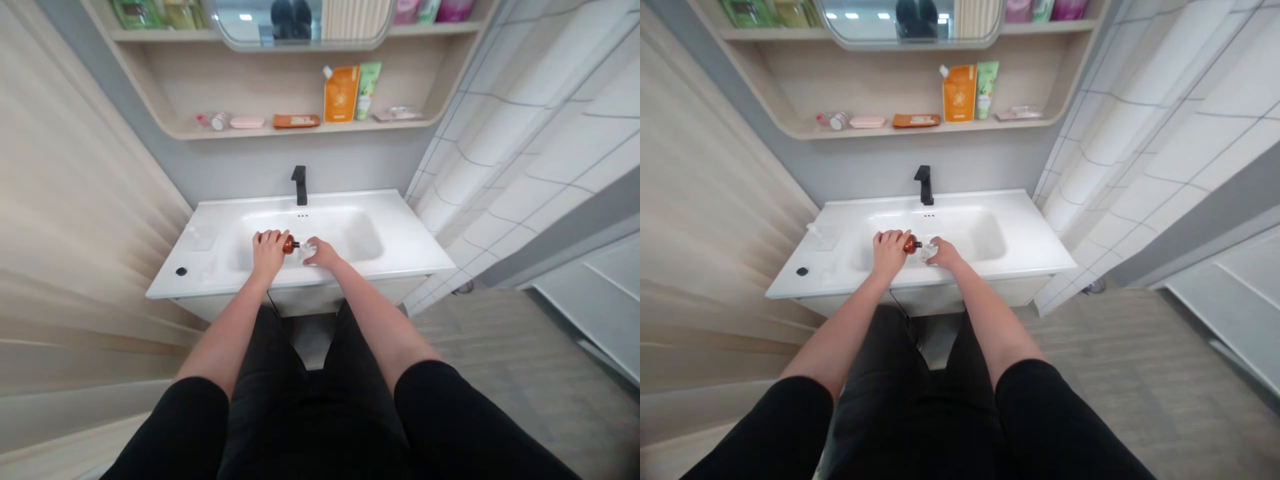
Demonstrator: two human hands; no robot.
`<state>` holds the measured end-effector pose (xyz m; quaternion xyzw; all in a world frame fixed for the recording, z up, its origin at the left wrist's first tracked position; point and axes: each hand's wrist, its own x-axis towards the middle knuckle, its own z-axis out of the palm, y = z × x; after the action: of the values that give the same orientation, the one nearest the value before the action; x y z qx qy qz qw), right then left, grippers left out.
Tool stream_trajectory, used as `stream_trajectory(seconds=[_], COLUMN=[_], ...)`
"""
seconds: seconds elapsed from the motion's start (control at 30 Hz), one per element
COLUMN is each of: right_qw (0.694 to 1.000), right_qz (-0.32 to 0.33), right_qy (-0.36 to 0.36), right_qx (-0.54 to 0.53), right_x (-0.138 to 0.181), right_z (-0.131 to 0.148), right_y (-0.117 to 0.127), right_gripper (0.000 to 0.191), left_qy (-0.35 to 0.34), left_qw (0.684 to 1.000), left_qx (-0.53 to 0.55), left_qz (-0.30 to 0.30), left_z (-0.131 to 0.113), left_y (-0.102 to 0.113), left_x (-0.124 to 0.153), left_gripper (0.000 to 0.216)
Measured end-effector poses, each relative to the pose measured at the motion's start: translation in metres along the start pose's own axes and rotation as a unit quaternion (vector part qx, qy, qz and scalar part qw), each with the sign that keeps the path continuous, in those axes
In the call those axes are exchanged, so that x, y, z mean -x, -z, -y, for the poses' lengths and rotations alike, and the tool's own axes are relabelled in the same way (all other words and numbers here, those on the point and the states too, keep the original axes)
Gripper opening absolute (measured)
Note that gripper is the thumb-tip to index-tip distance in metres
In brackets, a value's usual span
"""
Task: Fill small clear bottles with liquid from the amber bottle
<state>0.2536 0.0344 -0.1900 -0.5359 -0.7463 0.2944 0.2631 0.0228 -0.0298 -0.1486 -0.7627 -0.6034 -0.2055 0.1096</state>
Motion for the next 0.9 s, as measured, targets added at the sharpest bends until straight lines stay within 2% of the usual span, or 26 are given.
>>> stream_trajectory(seconds=[0.9], right_qw=[1.0], right_qz=[-0.001], right_qy=[-0.007], right_qx=[-0.008], right_x=[0.0019], right_z=[0.0021], right_y=[0.0021], right_gripper=[0.074], left_qy=[-0.002], left_qw=[1.0], left_qx=[0.011], left_qz=[-0.008], left_z=[0.0002], left_y=[-0.0012], left_x=[0.0003], left_gripper=[0.062])
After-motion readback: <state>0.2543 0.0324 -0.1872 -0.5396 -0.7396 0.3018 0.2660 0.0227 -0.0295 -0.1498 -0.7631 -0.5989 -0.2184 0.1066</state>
